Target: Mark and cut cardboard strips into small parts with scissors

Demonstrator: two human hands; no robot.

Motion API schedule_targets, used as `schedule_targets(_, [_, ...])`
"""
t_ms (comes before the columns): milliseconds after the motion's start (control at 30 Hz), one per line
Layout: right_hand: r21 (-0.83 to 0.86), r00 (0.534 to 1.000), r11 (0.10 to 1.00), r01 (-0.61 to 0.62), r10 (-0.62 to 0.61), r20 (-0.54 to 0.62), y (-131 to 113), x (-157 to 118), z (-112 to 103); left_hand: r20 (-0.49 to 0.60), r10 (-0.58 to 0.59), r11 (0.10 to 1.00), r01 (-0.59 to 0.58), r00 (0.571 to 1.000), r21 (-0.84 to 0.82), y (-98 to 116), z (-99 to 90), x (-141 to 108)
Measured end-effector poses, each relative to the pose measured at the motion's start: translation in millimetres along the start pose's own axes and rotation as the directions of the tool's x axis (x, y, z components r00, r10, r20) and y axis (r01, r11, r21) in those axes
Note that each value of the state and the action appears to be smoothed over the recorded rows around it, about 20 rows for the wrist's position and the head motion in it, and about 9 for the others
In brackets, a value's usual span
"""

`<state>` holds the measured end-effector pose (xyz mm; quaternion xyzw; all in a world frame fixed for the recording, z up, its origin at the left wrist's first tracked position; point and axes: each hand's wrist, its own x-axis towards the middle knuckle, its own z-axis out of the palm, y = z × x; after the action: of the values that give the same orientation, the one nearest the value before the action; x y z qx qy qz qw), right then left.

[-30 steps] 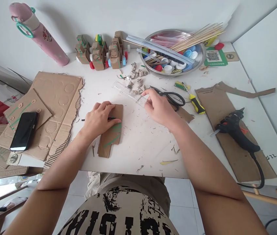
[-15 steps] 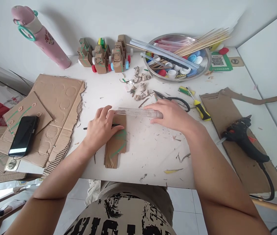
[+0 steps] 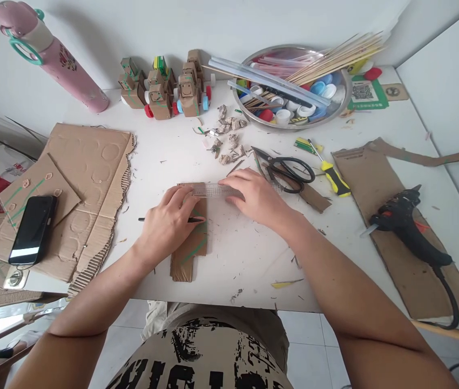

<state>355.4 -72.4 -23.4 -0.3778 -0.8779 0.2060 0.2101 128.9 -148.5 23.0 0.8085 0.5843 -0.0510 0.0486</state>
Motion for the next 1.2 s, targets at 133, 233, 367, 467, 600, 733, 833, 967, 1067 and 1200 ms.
schedule_targets(133, [0.088, 0.999, 0.996, -0.022, 0.024, -0.021, -5.3, 1.0, 3.3, -0.026, 0.058, 0.998, -0.059, 0.998, -0.012, 3.6, 4.2, -5.4])
schedule_targets(233, [0.117, 0.999, 0.993, -0.026, 0.03, -0.033, -6.8, 4.2, 7.5, -0.042, 0.056, 0.998, -0.056, 0.998, -0.009, 5.1, 9.3, -6.8])
schedule_targets(367, [0.123, 0.999, 0.992, -0.033, 0.032, 0.006, 0.3, 5.1, -0.9, -0.016, 0.061, 0.998, -0.061, 0.998, 0.005, 5.4, 11.2, -5.8])
schedule_targets(467, [0.124, 0.998, 0.99, -0.06, 0.056, 0.042, 5.1, 2.0, -12.8, -0.001, 0.083, 0.997, -0.083, 0.997, 0.005, 5.6, 10.5, -4.9])
schedule_targets(600, [0.12, 0.996, 0.989, -0.085, 0.082, 0.034, 5.9, -0.8, -19.5, 0.014, 0.102, 0.995, -0.102, 0.995, 0.006, 6.6, 11.5, -4.6])
schedule_targets(733, [0.14, 0.996, 0.986, -0.087, 0.083, 0.033, 4.3, 0.8, -16.8, 0.02, 0.104, 0.995, -0.104, 0.994, 0.013, 8.0, 12.1, -4.5])
schedule_targets(833, [0.161, 0.996, 0.984, -0.078, 0.072, 0.043, 3.5, 1.9, -15.3, 0.045, 0.094, 0.995, -0.094, 0.995, 0.012, 8.9, 11.1, -4.7])
schedule_targets(967, [0.164, 0.997, 0.984, -0.074, 0.067, 0.046, 4.4, 1.8, -13.5, 0.029, 0.079, 0.997, -0.079, 0.996, 0.006, 9.5, 11.1, -5.8])
schedule_targets(1067, [0.145, 0.997, 0.987, -0.063, 0.056, 0.055, 6.7, 1.6, -10.8, 0.024, 0.069, 0.998, -0.069, 0.997, 0.002, 9.7, 10.8, -5.9])
schedule_targets(1200, [0.028, 1.0, 1.0, -0.002, 0.002, 0.0, -2.5, 0.3, -9.9, 0.051, 0.061, 0.998, -0.061, 0.997, -0.001, 11.0, 6.5, -4.0])
